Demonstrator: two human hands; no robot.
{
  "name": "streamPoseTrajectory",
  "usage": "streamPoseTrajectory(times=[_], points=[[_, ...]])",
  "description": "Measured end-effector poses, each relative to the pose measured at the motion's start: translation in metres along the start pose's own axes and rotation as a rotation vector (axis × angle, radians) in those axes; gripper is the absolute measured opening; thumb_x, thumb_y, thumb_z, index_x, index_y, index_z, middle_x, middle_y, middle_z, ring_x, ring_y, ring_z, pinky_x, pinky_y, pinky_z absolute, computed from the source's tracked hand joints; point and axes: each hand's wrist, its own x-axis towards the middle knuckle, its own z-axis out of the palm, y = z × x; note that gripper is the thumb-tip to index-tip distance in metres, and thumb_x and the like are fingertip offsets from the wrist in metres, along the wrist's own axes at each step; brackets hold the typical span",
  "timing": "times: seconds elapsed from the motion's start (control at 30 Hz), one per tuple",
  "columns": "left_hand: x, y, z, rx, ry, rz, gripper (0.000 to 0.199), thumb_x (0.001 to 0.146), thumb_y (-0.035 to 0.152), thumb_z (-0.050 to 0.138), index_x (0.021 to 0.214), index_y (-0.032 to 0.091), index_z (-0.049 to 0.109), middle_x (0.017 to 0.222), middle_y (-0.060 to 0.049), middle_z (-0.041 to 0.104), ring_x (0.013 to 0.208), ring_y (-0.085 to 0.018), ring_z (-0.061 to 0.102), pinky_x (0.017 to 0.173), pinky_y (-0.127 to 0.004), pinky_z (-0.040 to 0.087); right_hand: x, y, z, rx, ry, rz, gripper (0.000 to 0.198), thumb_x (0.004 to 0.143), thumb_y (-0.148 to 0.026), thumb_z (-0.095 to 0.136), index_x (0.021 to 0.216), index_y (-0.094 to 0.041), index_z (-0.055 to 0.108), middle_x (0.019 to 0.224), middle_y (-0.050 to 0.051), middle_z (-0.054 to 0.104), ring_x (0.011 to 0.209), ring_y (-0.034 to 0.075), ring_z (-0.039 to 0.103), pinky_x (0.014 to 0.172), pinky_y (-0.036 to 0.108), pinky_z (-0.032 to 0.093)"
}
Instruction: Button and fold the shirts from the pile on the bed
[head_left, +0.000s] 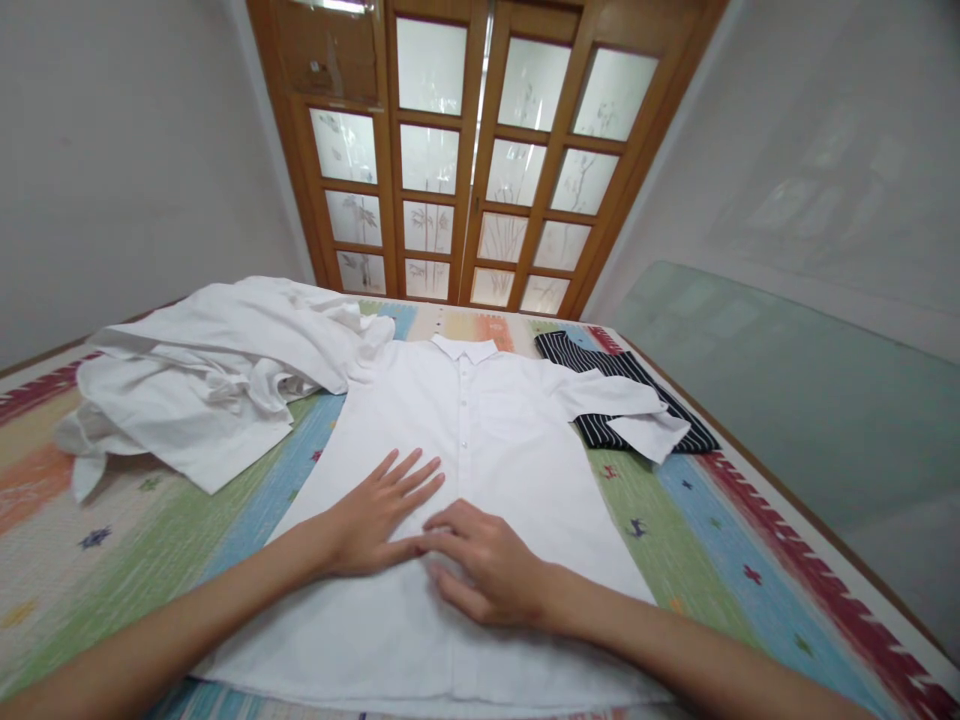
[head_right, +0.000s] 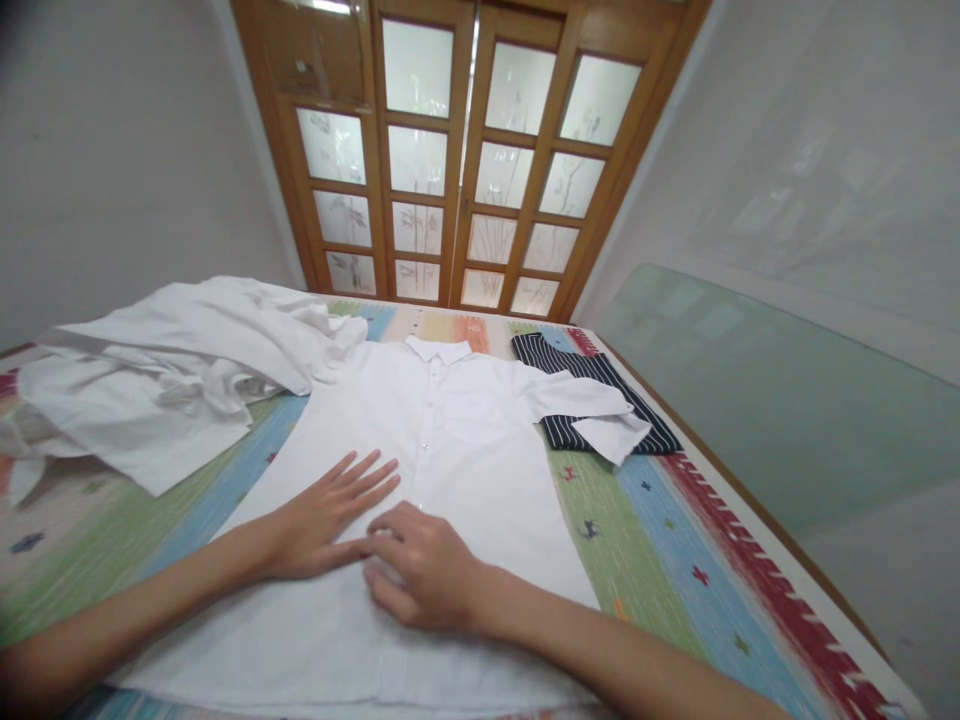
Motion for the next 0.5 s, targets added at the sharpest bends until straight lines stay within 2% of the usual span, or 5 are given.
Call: streamPoseTrajectory(times=[0.1, 0.2, 0.3, 0.37, 0.5], points=[[-0.01, 0.001, -0.008, -0.041, -0.005, 0.079, 0.074, 0.089, 0.059, 0.051, 0.153, 0.03, 0.028, 0.158, -0.007, 0.031, 0.148, -0.031, 0.02, 0.119, -0.055, 0.018, 0.004, 0.01, -0.002, -0.114, -0.088, 0.068, 0.06, 0.093, -0.039, 0.05, 0.145, -0.011, 0.039, 0.154, 0.018, 0.035, 0.144, 0.03, 0.026, 0.114, 0.048, 0.031], [-0.018, -0.01, -0.016, -0.065, 0.037, 0.013, 0.058, 0.093, 0.05, 0.048, 0.146, 0.028, 0.042, 0.149, -0.006, 0.048, 0.14, -0.026, 0.039, 0.116, -0.045, 0.033, -0.001, 0.009, 0.001, -0.117, -0.238, 0.07, 0.071, 0.096, -0.048, 0.044, 0.155, -0.015, 0.022, 0.162, 0.015, 0.016, 0.15, 0.032, 0.002, 0.12, 0.056, 0.012], [-0.017, -0.04, -0.028, -0.029, 0.266, -0.303, 0.046, 0.094, 0.041, 0.044, 0.134, 0.02, 0.055, 0.137, -0.01, 0.059, 0.127, -0.025, 0.054, 0.109, -0.042, 0.043, -0.006, -0.001, 0.001, -0.061, -0.328, 0.037, 0.073, 0.097, -0.054, 0.04, 0.156, -0.016, 0.019, 0.162, 0.014, 0.012, 0.149, 0.033, -0.003, 0.12, 0.058, 0.006], [-0.013, -0.07, -0.042, -0.028, 0.461, -0.545, 0.047, 0.086, 0.038, 0.053, 0.126, 0.015, 0.057, 0.131, -0.014, 0.063, 0.124, -0.029, 0.057, 0.107, -0.046, 0.043, -0.007, -0.009, -0.001, -0.026, -0.352, -0.013, 0.072, 0.097, -0.055, 0.038, 0.156, -0.017, 0.02, 0.161, 0.014, 0.014, 0.149, 0.032, 0.0, 0.12, 0.056, 0.007], [-0.007, -0.134, -0.073, -0.427, 0.912, -1.085, 0.041, 0.076, 0.026, 0.066, 0.112, 0.016, 0.05, 0.109, -0.01, 0.065, 0.1, -0.023, 0.065, 0.087, -0.039, 0.055, -0.005, -0.017, -0.002, -0.024, -0.331, -0.162, 0.063, 0.099, -0.052, 0.039, 0.153, -0.021, 0.029, 0.159, 0.009, 0.025, 0.149, 0.028, 0.011, 0.121, 0.051, 0.014]])
